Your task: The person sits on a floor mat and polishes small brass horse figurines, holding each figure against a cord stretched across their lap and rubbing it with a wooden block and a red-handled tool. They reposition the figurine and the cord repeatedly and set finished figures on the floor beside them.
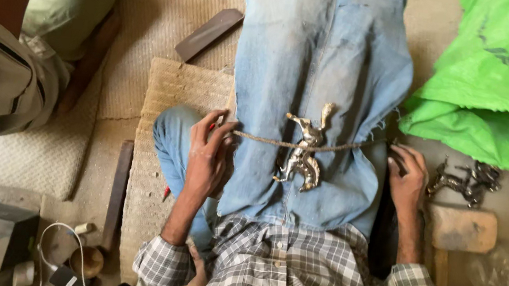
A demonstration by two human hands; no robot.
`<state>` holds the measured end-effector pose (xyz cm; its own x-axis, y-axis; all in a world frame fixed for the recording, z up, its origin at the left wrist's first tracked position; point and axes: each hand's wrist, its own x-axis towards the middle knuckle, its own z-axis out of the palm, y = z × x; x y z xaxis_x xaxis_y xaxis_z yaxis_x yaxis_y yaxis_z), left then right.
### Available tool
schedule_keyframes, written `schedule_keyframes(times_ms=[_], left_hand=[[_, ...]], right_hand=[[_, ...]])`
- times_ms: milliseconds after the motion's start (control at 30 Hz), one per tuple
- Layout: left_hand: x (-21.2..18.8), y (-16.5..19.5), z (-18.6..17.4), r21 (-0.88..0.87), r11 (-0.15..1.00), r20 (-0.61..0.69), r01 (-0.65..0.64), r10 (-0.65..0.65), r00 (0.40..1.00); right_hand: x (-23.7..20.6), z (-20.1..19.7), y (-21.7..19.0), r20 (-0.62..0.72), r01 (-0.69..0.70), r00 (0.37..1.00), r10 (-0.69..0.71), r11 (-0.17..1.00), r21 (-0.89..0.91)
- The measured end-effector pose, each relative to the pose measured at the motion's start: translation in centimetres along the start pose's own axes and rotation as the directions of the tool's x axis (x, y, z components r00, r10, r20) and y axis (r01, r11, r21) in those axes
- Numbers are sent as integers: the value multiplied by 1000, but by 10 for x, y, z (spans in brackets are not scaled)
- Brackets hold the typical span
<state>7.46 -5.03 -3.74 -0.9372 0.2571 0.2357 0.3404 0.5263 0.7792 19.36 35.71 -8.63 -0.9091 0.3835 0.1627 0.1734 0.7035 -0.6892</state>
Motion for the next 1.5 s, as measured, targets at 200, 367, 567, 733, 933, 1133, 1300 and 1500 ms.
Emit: schedule_keyframes(times_ms=[200, 367, 567, 733, 933, 1133, 1300, 1500], left_hand=[[-41, -72, -14, -267, 962, -335, 52, -143, 931], [-105, -142, -36, 252, 582, -374, 773, -678, 633], [-157, -154, -13, 555, 725, -84, 408, -439, 895], [-160, -157, -14, 510, 724, -37, 465, -521, 853], [-120, -158, -45, 109, 693, -331, 713, -651, 683], [-27, -66, -55, -530, 787, -73, 316, -414, 907], [33, 27, 1, -697, 717, 196, 2, 187, 963], [58, 76, 38, -679, 728, 331, -94, 418, 846]], right_hand=[[-40, 0, 42, 76, -36, 995, 63, 950, -311], [-103, 13, 60, 80, -252, 939, 335, 825, -505], [-115, 23, 55, 2, -443, 829, 559, 659, -607], [-113, 21, 59, 91, -472, 809, 581, 734, -488], [-131, 5, 60, 91, -160, 977, 191, 948, -276], [-125, -42, 34, -60, -443, 871, 488, 832, 334], [-115, -51, -8, -350, 187, 927, 134, 643, 743], [-109, -6, -24, -313, 249, 949, -37, 701, 669]])
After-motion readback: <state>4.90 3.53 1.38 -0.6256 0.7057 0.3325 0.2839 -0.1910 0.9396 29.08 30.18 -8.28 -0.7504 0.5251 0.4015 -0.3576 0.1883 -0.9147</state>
